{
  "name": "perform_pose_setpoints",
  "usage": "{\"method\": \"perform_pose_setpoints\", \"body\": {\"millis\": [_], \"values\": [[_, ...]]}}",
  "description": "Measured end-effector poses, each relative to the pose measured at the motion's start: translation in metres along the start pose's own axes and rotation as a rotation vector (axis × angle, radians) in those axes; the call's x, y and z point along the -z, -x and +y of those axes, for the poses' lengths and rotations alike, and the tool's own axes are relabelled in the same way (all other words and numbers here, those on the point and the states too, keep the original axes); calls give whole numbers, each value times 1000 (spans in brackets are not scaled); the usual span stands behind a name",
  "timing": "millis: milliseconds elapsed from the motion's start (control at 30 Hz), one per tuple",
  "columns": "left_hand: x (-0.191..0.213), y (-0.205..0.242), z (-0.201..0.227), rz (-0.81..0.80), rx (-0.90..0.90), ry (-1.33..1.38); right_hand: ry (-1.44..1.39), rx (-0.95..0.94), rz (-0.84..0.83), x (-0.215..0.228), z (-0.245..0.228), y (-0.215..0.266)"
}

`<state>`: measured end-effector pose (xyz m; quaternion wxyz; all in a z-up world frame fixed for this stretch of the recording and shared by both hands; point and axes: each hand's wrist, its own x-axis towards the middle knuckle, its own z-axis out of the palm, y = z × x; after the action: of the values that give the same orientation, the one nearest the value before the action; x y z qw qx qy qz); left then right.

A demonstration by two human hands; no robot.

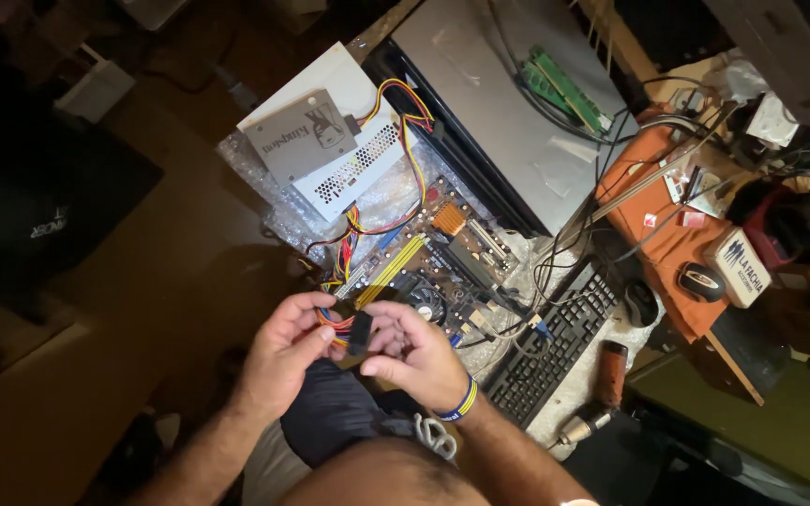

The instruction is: Connecting power and data cables to a computer motherboard on a workbench.

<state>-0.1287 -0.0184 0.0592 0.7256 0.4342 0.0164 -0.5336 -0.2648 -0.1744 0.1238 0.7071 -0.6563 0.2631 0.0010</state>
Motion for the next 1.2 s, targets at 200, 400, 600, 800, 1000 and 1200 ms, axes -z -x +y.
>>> {"method": "perform_pose_setpoints", "body": {"millis": [200,400,600,800,1000,1200], "values": [[-9,10,10,-29,-119,-292,57,-9,41,2,1,-1],[-12,17,23,-5,-274,-630,69,-11,-14,3,0,-3],[-7,20,29,-64,-581,-1345,641,86,-167,6,-18,-16],[-24,25,31,-221,-710,-1373,949,274,-353,16,-13,-37],[-23,15,4,235,-796,-1014,948,495,-330,38,-1,-81],[11,-7,-35,302,-690,-961,844,526,-302,42,10,-113]]}}
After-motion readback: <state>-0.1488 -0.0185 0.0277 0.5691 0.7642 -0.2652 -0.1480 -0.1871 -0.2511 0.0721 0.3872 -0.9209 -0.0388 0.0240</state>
